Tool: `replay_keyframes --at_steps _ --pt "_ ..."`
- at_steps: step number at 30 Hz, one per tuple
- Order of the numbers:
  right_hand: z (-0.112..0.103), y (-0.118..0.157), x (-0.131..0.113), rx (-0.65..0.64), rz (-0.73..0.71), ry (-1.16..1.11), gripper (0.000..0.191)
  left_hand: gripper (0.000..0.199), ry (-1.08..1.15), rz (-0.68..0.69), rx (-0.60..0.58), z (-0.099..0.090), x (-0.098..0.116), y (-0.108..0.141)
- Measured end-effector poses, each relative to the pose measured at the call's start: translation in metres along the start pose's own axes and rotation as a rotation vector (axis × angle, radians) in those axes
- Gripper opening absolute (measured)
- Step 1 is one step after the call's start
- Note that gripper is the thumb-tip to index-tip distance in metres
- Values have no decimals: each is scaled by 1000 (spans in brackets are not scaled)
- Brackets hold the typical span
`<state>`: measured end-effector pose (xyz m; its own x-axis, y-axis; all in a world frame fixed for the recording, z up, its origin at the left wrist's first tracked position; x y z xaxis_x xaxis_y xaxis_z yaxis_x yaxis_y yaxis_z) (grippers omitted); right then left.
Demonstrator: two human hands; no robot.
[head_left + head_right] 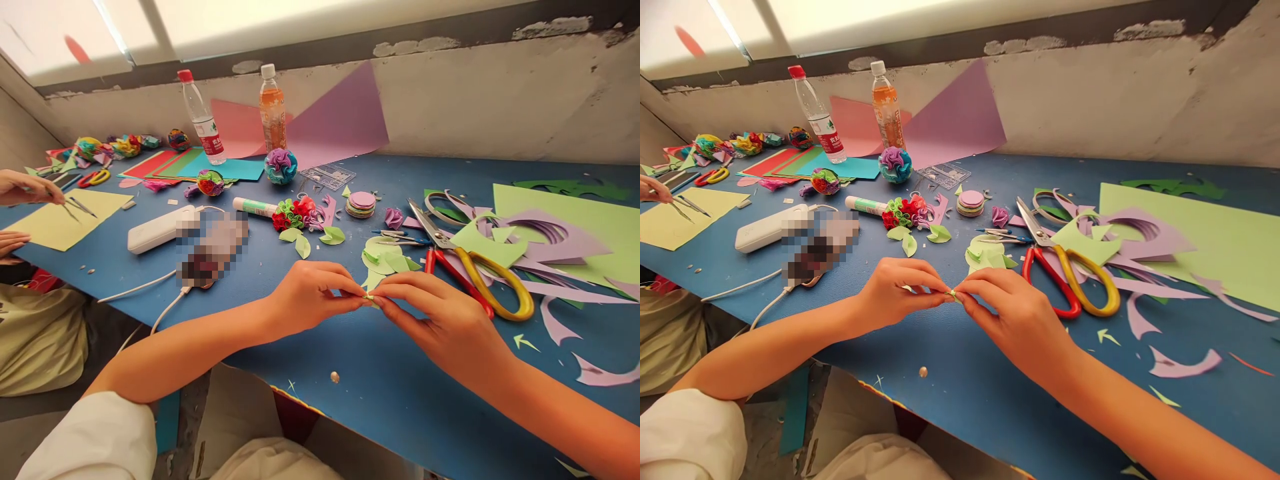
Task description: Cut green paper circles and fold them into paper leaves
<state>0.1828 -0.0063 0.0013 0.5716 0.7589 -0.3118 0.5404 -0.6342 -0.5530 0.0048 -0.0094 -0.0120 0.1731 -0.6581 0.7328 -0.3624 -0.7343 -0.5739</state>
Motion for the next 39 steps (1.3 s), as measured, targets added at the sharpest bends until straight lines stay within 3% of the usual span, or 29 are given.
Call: replay_keyframes --at_steps 5,13,24,32,39 --pt "1 2 0 17 -56 39 11 9 -34 -36 -28 1 3 0" --pt "-1 -2 -3 27 33 -34 6 18 -38 -78 9 5 2 3" --pt "3 2 -1 -108 147 -162 13 12 29 -190 -54 4 1 4" --pt "3 -1 -6 -179 129 -177 16 13 -7 -264 -98 2 4 2" --pt "2 -2 -7 -183 203 -204 18 11 -6 -223 -144 3 1 2"
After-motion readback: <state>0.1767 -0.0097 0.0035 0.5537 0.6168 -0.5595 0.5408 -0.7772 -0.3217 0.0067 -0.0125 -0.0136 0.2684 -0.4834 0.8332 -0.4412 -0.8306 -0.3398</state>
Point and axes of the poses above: each hand's wrist, its own y-axis away from the middle knuckle, its own z-axis out of the palm, x = y × z, the point moved 2 cm from there along -y, towards the middle knuckle, and after that the axes turned 6 degrees about z, right-handed, at the moved point
